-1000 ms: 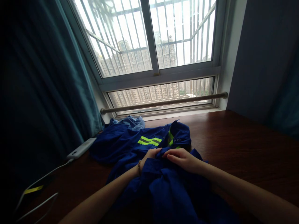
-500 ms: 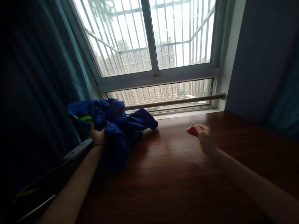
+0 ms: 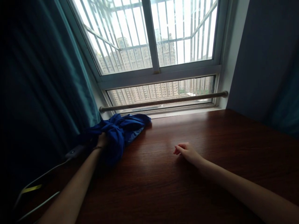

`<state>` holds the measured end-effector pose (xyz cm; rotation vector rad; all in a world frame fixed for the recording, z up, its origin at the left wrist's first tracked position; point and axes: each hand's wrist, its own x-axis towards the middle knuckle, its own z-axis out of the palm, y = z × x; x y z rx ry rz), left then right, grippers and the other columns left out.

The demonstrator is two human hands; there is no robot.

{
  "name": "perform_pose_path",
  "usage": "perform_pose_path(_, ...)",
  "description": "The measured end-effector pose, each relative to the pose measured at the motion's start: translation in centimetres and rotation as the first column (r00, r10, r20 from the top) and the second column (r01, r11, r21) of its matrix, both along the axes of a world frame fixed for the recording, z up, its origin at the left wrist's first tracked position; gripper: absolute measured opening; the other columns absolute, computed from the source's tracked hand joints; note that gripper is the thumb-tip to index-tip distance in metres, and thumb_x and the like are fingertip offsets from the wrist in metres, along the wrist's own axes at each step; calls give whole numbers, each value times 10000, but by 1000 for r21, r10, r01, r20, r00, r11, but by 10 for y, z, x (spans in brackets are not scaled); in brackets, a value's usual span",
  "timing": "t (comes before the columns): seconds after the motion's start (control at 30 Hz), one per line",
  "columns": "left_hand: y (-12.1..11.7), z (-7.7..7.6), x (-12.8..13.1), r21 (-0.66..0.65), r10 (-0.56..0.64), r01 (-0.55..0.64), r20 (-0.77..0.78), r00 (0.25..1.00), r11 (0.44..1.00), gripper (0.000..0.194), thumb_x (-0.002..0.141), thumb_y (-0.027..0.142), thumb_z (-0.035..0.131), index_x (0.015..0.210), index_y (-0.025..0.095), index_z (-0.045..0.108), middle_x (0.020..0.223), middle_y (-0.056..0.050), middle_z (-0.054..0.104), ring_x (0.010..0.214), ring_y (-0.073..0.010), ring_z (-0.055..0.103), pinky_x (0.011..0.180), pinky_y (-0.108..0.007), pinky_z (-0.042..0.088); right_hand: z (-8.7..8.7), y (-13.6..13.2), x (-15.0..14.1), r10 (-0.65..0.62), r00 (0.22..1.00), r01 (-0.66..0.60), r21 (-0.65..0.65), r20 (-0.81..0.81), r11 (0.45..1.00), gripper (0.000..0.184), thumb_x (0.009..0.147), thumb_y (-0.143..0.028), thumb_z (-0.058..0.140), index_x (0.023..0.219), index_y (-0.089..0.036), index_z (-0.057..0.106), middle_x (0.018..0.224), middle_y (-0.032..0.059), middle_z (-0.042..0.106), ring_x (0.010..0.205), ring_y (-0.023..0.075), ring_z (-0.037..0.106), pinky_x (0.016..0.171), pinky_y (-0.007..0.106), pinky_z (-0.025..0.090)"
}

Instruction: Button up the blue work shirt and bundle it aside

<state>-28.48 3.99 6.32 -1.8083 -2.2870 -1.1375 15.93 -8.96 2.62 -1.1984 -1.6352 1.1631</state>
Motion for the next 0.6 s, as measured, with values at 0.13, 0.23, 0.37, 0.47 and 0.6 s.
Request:
perform_pose_path(0.13,-5,1,8,40,-214,212,46,976,976,536,813,297,416,1305,151,261,1281,-102,430,1142,-215,427,927,-329,350,-6,-3,-4,50,976,-77,124,213,989,390,789,-457,429,703,-134,632,710,61,641,685,166,576,666,282,420)
perform_pose_path(0.23,-10,6,19,4,-215,215,-33,976,977,678,810,336,417,1359,132,76,1326,-150,356,1166,-222,406,934,-333,342,-5,-6,-5,50,953,-104,169,298,980,354,810,-403,418,707,-139,630,712,52,645,692,167,580,665,273,412)
perform_pose_path(0.37,-26,30,43,-264,-27,-42,-254,967,964,687,801,359,394,1343,37,123,1059,-268,541,974,-347,542,778,-447,418,-3,-11,-6,37,936,-115,206,351,972,322,826,-361,406,725,-146,623,713,47,638,670,157,574,633,261,412)
perform_pose_path(0.47,-51,58,76,-316,-27,-127,-439,898,940,467,810,246,337,1240,72,385,931,-241,591,884,-377,569,690,-483,435,1,-20,-10,-36,910,-113,332,412,937,277,828,-327,410,756,-152,612,734,56,623,687,158,560,641,270,419)
perform_pose_path(0.6,-101,84,140,44,-194,269,-581,790,962,415,855,234,271,1229,108,400,1132,-185,516,1063,-293,484,876,-451,378,16,-45,-23,85,861,-373,509,501,776,223,819,-290,429,898,-161,592,940,83,607,952,184,517,843,310,397)
